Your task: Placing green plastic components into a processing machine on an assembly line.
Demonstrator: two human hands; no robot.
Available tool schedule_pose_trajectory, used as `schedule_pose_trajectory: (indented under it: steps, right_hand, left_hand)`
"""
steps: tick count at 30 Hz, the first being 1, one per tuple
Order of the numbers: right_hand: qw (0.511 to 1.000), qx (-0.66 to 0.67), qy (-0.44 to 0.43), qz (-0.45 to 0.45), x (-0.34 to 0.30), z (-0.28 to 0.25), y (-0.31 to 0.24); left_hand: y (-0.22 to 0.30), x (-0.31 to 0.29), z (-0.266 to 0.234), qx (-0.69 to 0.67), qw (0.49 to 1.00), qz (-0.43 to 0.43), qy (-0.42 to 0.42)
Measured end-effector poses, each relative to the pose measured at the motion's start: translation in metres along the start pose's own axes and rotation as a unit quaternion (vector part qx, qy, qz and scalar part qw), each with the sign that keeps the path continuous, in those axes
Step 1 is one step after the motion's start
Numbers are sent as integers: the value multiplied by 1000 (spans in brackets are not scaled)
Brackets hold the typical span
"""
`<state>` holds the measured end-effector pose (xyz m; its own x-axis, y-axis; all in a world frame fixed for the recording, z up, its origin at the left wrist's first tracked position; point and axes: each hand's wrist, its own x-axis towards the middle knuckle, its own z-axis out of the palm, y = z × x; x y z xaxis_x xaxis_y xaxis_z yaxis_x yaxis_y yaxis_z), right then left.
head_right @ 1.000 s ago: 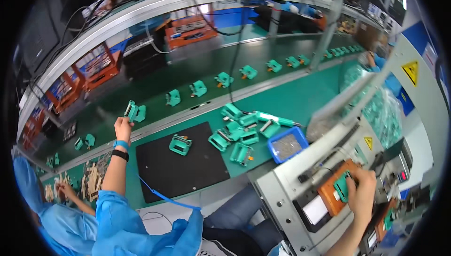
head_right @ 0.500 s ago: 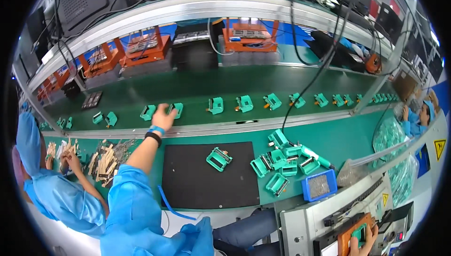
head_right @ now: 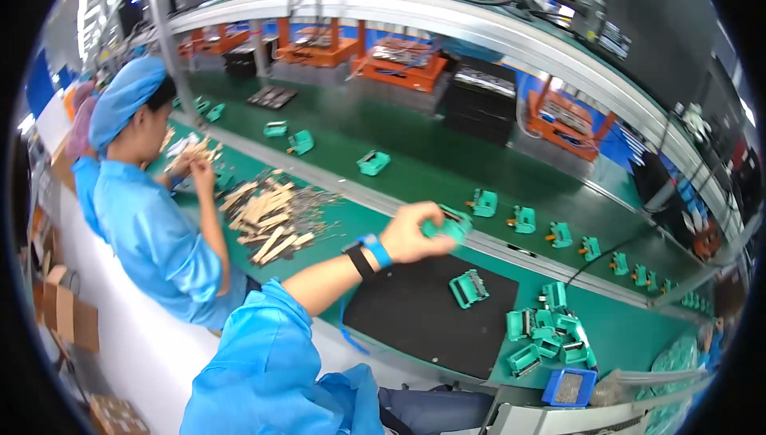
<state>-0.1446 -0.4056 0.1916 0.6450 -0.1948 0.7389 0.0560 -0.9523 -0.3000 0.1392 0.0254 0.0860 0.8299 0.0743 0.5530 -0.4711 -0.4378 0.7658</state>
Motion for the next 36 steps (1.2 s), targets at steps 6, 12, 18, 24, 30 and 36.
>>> schedule_pose_trajectory:
  steps: [6,12,18,24,30,36]
  right_hand:
    - [873,420,-248,14,-25,87,-55]
    - [698,595,-356,182,-64,118,-77]
    - [625,629,-397,236,-88,103,-78]
    - [618,649,-365,251,-95,95,-86]
    - [638,658,-347,201,-100,111,-72]
    - [637,657,-339,218,-101,105,-80]
  left_hand:
    - [118,-93,21,-141,963,196,-117]
    - [171,-184,28,-209,940,218,-159]
    - [186,-222,7,-149,959,207,-127]
    - [198,-238,0,-103,962,240,-82]
    - [214,-234,-6,-16,952,297,-74]
    - [230,-238,-13,-2,950,301,-80]
